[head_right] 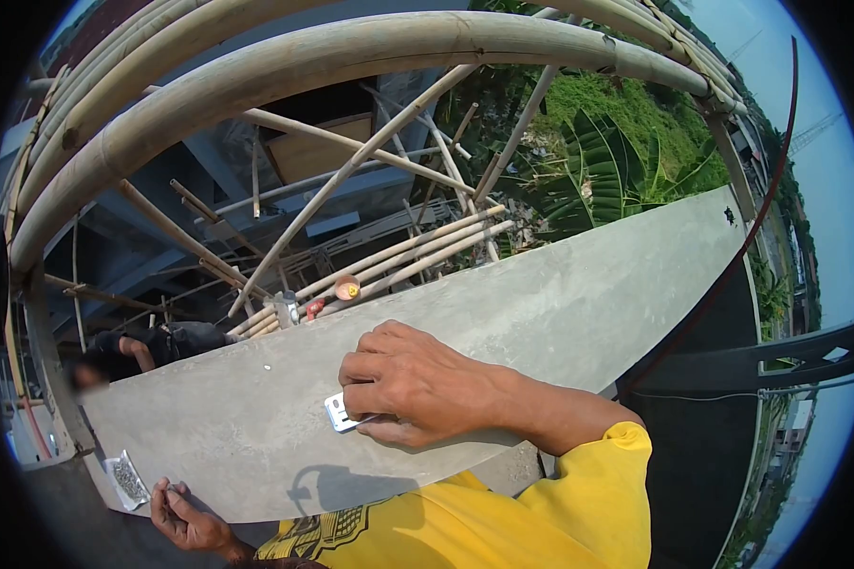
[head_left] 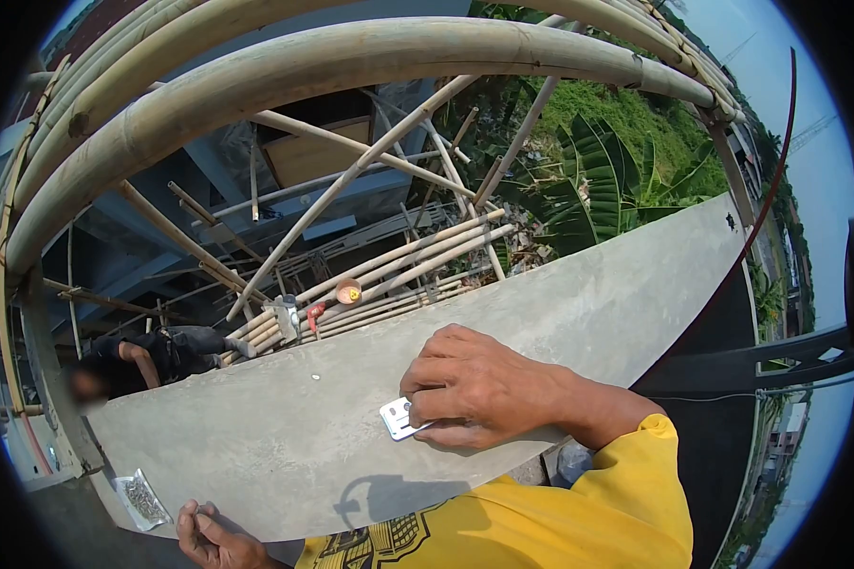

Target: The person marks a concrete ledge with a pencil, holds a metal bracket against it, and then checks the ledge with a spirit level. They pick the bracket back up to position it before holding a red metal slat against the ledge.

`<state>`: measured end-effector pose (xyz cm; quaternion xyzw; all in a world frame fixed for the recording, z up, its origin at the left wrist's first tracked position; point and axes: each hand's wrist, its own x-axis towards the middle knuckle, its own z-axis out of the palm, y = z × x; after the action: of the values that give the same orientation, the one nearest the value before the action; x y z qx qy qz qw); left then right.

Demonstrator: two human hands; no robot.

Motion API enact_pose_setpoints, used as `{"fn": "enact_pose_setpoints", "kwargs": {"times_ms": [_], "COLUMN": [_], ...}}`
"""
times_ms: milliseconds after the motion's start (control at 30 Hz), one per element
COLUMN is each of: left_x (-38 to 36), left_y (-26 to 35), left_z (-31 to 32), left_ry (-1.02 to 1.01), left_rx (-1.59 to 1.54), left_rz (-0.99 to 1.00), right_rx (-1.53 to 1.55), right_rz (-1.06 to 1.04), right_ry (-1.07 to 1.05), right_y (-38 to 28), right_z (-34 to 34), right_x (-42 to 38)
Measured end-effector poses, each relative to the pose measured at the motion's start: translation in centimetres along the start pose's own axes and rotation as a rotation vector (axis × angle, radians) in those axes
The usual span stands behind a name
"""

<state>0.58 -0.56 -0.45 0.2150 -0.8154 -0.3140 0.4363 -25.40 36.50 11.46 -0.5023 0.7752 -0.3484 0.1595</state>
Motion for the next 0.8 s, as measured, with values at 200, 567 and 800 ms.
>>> {"fn": "enact_pose_setpoints", "kwargs": {"times_ms": [200,567,800], "left_x": [0.1,0.0,0.1], "left_y": [0.0,0.0,0.3], "left_z": [0.1,0.0,0.1], "left_ry": [0.014,0.005,0.01], "left_rx": [0.017,0.036,0.055], "left_rz": [0.003,-0.001,0.003], "right_rx": [-0.006,-0.012,-0.008], "right_rz": [-0.002,-0.008,-0.013], "right_ry": [0.004,0.017,0.014], "right_y": [0.0,0.1,-0.1], "right_z": [0.0,0.3,-0.1], "right_x": [0.0,-0.1,0.0]}}
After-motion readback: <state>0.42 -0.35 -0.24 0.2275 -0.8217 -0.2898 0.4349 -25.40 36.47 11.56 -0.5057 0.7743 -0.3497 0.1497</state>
